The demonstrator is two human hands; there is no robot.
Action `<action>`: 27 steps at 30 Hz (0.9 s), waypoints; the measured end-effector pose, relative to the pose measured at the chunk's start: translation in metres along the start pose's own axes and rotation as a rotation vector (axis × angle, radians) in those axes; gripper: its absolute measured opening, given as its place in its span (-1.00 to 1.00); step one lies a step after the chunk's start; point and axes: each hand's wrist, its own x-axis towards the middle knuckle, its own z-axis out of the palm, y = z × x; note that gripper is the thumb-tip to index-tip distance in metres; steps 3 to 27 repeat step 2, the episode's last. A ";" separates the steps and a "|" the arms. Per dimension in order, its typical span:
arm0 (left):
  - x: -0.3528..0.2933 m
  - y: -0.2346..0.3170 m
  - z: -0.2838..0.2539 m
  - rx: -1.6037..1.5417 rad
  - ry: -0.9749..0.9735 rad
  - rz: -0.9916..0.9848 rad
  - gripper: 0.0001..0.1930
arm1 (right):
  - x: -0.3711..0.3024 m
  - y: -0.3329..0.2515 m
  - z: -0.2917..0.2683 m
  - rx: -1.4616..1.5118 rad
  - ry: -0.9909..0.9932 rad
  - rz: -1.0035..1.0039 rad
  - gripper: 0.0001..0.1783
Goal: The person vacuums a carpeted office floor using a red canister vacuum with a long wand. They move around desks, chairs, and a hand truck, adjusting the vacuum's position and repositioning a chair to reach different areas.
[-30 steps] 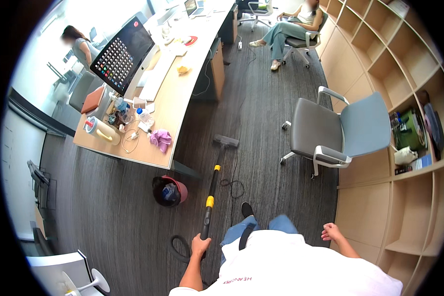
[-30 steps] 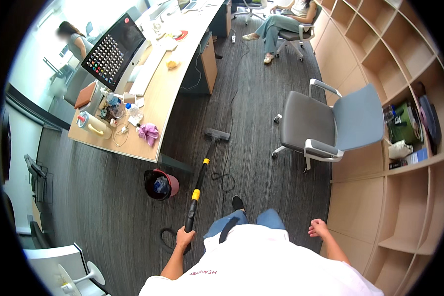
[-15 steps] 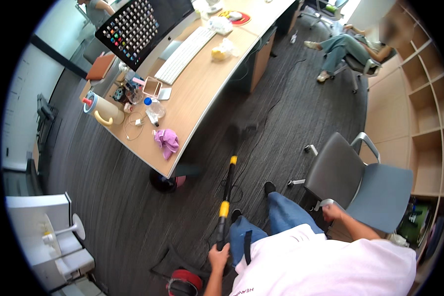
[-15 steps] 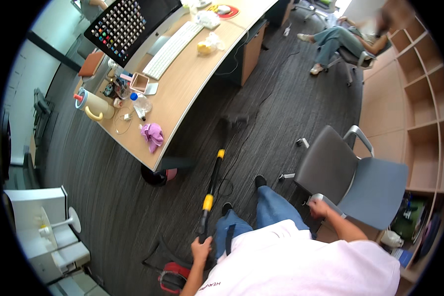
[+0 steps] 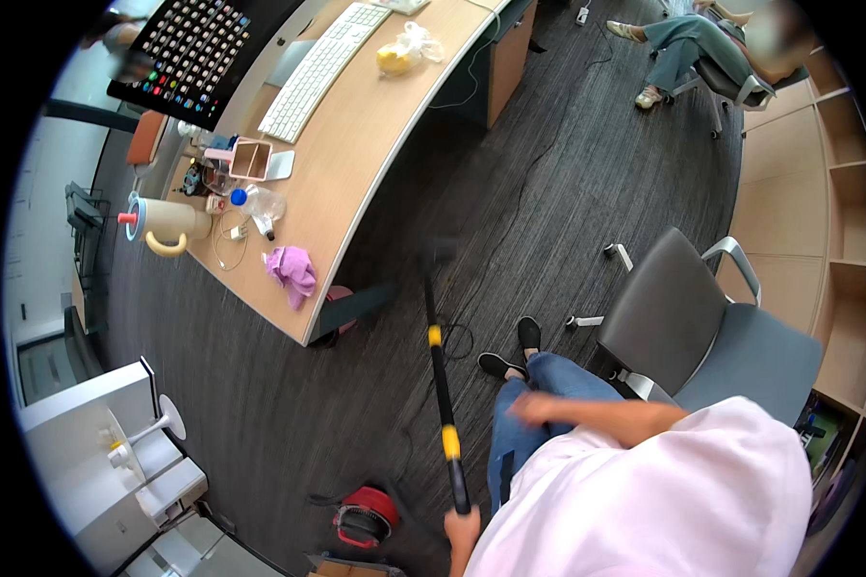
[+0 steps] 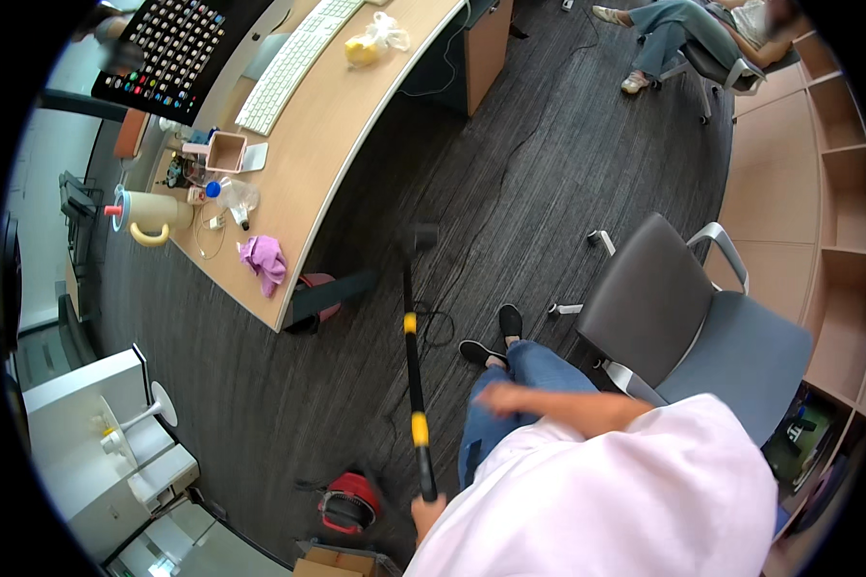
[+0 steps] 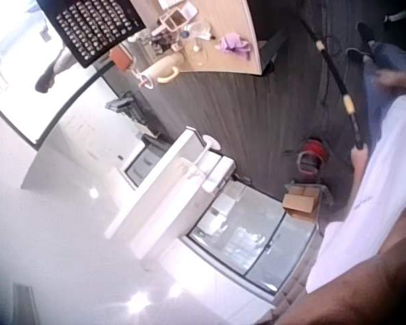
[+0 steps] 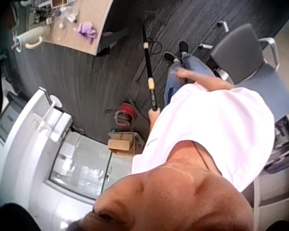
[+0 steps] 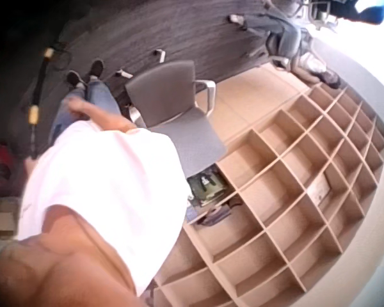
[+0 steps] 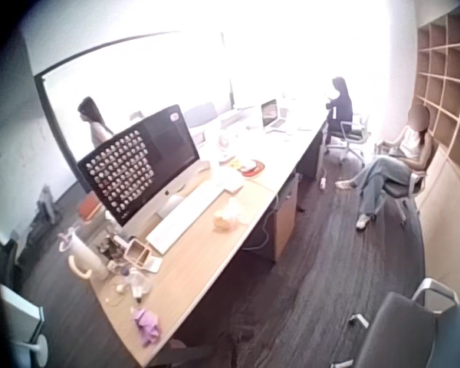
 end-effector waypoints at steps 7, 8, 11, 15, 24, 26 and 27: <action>-0.064 -0.009 -0.034 -0.009 0.071 -0.076 -0.66 | 0.020 -0.108 0.056 0.317 -0.131 0.668 -0.27; -0.064 -0.009 -0.034 -0.009 0.071 -0.076 -0.66 | 0.020 -0.108 0.056 0.317 -0.131 0.668 -0.27; -0.064 -0.009 -0.034 -0.009 0.071 -0.076 -0.66 | 0.020 -0.108 0.056 0.317 -0.131 0.668 -0.27; -0.064 -0.009 -0.034 -0.009 0.071 -0.076 -0.66 | 0.020 -0.108 0.056 0.317 -0.131 0.668 -0.27; -0.064 -0.009 -0.034 -0.009 0.071 -0.076 -0.66 | 0.020 -0.108 0.056 0.317 -0.131 0.668 -0.27; -0.064 -0.009 -0.034 -0.009 0.071 -0.076 -0.66 | 0.020 -0.108 0.056 0.317 -0.131 0.668 -0.27; -0.064 -0.009 -0.034 -0.009 0.071 -0.076 -0.66 | 0.020 -0.108 0.056 0.317 -0.131 0.668 -0.27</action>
